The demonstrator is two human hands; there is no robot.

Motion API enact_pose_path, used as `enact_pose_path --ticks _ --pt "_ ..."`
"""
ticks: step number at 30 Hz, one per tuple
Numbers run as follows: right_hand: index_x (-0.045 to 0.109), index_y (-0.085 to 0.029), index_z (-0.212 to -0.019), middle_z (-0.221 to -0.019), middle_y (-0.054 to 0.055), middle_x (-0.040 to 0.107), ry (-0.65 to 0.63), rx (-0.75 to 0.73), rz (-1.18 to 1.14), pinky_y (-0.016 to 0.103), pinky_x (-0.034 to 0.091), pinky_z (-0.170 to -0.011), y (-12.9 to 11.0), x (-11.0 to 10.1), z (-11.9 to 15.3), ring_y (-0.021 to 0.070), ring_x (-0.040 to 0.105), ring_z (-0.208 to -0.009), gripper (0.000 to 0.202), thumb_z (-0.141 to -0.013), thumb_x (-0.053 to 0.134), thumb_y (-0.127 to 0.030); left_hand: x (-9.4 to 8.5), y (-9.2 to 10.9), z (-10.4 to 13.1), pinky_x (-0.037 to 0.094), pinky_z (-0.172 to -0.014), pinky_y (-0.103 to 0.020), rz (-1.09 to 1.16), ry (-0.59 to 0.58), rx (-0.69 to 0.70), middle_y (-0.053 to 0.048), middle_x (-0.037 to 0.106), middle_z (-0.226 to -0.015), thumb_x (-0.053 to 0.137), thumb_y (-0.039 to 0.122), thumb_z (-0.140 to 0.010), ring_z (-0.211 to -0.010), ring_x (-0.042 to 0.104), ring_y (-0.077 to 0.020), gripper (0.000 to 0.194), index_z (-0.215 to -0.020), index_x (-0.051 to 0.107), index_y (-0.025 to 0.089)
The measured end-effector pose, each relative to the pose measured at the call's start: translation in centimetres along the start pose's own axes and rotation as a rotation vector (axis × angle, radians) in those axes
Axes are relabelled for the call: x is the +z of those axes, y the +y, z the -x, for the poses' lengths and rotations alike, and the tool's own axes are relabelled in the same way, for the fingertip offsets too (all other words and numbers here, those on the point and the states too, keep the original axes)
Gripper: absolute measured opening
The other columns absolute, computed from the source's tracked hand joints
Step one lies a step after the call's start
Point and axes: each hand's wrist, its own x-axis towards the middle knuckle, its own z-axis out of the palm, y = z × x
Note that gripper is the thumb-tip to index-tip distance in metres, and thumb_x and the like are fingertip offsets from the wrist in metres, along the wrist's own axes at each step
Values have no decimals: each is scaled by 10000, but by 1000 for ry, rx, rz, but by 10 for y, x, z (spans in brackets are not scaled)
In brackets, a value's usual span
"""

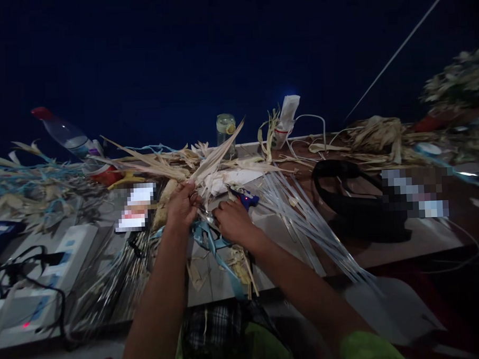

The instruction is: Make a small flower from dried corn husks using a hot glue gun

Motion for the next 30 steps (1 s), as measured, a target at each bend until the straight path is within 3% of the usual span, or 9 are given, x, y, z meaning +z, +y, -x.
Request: enact_pose_path --ticks 5,11,16,21,24,30 --pt "594 -167 -948 -950 115 598 -28 10 1 411 288 -864 -5 -4 3 260 487 -965 251 -771 492 -313 -1 0 -1 275 -350 -120 -5 3 -6 105 337 -442 673 117 -583 -330 274 4 279 -625 400 160" --pt "521 -133 -1048 -1004 136 581 -72 8 -146 363 333 -838 -5 -6 2 245 495 -972 326 -741 515 -242 0 0 0 286 -355 -127 -10 10 1 96 352 -450 676 125 -593 -337 279 1 258 -628 422 155" --pt "482 -172 -1072 -916 45 589 -5 81 -557 274 384 -743 6 -6 1 156 535 -827 381 -698 549 -199 -2 6 1 283 -353 -128 11 -19 10 88 372 -471 665 141 -623 -334 275 3 246 -622 420 153" --pt "519 -175 -879 -619 -59 485 59 253 -1015 220 370 -586 23 -8 -3 91 474 -591 244 -643 572 -204 -7 15 -1 275 -353 -119 85 -71 48 75 425 -501 634 137 -662 -329 222 18 212 -627 425 141" --pt "509 -167 -815 -574 -66 471 131 307 -1243 211 345 -546 29 -11 -7 76 433 -531 177 -655 548 -230 -7 17 -1 284 -364 -115 102 -67 43 48 501 -556 619 135 -676 -340 232 21 183 -647 438 140" --pt "537 -168 -779 -602 -48 488 338 369 -1406 204 346 -544 26 -7 -12 74 430 -550 184 -661 553 -308 0 10 5 241 -328 -127 24 -134 -75 3 582 -644 619 182 -690 -334 174 22 167 -664 458 144"
